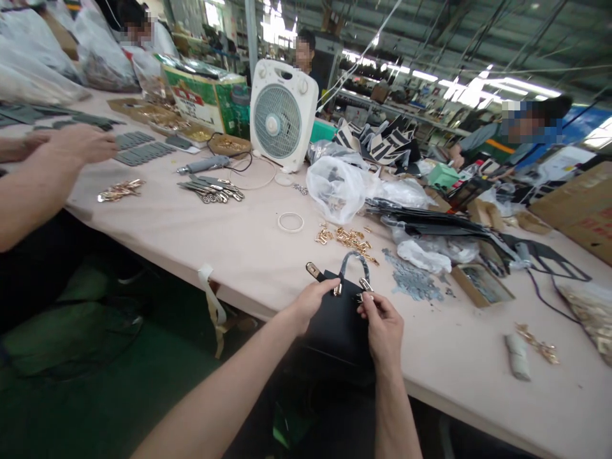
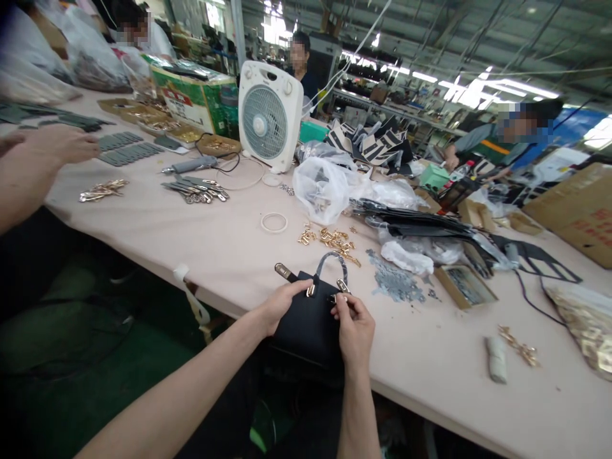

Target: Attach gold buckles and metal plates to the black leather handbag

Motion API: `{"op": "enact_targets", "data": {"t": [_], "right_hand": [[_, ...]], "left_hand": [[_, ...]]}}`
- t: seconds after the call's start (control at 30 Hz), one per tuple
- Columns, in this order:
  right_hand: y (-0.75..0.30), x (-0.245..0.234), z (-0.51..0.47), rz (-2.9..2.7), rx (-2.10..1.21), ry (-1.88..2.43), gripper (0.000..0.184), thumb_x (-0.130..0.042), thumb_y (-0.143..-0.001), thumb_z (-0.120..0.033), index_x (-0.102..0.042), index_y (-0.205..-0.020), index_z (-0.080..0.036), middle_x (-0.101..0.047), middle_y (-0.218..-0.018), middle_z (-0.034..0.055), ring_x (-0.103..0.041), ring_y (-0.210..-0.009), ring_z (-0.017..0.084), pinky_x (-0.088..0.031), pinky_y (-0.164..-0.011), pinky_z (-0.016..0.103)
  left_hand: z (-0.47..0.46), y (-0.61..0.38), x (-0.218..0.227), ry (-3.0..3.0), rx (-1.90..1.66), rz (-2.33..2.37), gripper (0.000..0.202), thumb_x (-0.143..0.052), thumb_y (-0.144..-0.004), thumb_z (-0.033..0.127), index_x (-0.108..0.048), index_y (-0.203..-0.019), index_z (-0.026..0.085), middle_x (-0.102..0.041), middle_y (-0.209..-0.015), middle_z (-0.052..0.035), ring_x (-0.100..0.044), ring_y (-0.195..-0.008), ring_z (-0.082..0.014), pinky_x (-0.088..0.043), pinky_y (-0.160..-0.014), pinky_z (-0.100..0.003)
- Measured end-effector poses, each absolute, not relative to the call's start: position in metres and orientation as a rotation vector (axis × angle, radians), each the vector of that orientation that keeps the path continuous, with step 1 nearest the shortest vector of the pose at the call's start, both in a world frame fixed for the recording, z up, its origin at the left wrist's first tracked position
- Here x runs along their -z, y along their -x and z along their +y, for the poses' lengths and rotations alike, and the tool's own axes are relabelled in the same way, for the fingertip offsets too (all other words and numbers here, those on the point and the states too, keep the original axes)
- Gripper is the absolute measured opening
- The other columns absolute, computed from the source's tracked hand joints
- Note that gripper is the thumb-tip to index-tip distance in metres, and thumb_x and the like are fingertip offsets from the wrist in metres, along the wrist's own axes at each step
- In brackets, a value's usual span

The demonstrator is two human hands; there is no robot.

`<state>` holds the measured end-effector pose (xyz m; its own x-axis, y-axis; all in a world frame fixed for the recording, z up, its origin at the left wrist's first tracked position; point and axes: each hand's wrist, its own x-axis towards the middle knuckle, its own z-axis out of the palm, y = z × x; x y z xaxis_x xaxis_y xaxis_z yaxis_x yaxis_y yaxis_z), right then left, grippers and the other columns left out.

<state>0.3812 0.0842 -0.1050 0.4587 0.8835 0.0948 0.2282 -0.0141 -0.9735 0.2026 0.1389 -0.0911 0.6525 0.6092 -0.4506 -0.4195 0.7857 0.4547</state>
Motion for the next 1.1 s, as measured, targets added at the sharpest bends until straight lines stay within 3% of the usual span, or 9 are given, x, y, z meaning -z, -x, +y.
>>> {"op": "enact_targets", "data": {"t": [0.17,0.73,0.97,1.1], "right_hand": [[-0.379,0.106,0.083,-0.963,-0.672,1.495,0.038,-0.077,-0.088,-0.055,-0.075,-0.097,-0.018,-0.067,-0.069,0.0007,-0.058,-0.063,0.015,-0.049,-0.061,0.027],[-0.372,0.103,0.083,-0.993,-0.622,1.573,0.041,-0.072,-0.09,-0.058,-0.076,-0.096,-0.018,-0.062,-0.062,-0.0014,-0.055,-0.057,0.014,-0.045,-0.054,0.026],[-0.373,0.105,0.085,-1.118,-0.58,1.574,0.037,-0.07,-0.093,-0.056,-0.077,-0.096,-0.02,-0.07,-0.082,0.0031,-0.062,-0.065,0.016,-0.051,-0.065,0.029],[-0.383,0.104,0.081,-1.278,-0.64,1.495,0.035,-0.069,-0.095,-0.053,-0.077,-0.105,-0.021,-0.072,-0.094,0.0059,-0.067,-0.075,0.018,-0.056,-0.07,0.031]], "left_hand": [[0.145,-0.198,0.102,-0.176,-0.505,0.573,0.048,-0.053,-0.096,0.048,-0.074,-0.108,0.007,-0.081,-0.092,-0.0182,-0.078,-0.08,-0.0306,-0.06,-0.081,-0.04],[0.146,-0.198,0.114,-0.164,-0.517,0.473,0.05,-0.054,-0.095,0.045,-0.073,-0.117,0.004,-0.081,-0.097,-0.0186,-0.078,-0.089,-0.0324,-0.058,-0.089,-0.041],[0.146,-0.199,0.107,-0.15,-0.518,0.477,0.047,-0.053,-0.096,0.044,-0.072,-0.117,0.006,-0.081,-0.095,-0.0176,-0.079,-0.088,-0.0333,-0.059,-0.091,-0.045],[0.145,-0.2,0.105,-0.149,-0.529,0.529,0.047,-0.053,-0.096,0.044,-0.073,-0.116,0.006,-0.081,-0.094,-0.0176,-0.079,-0.085,-0.0327,-0.06,-0.089,-0.044]]}}
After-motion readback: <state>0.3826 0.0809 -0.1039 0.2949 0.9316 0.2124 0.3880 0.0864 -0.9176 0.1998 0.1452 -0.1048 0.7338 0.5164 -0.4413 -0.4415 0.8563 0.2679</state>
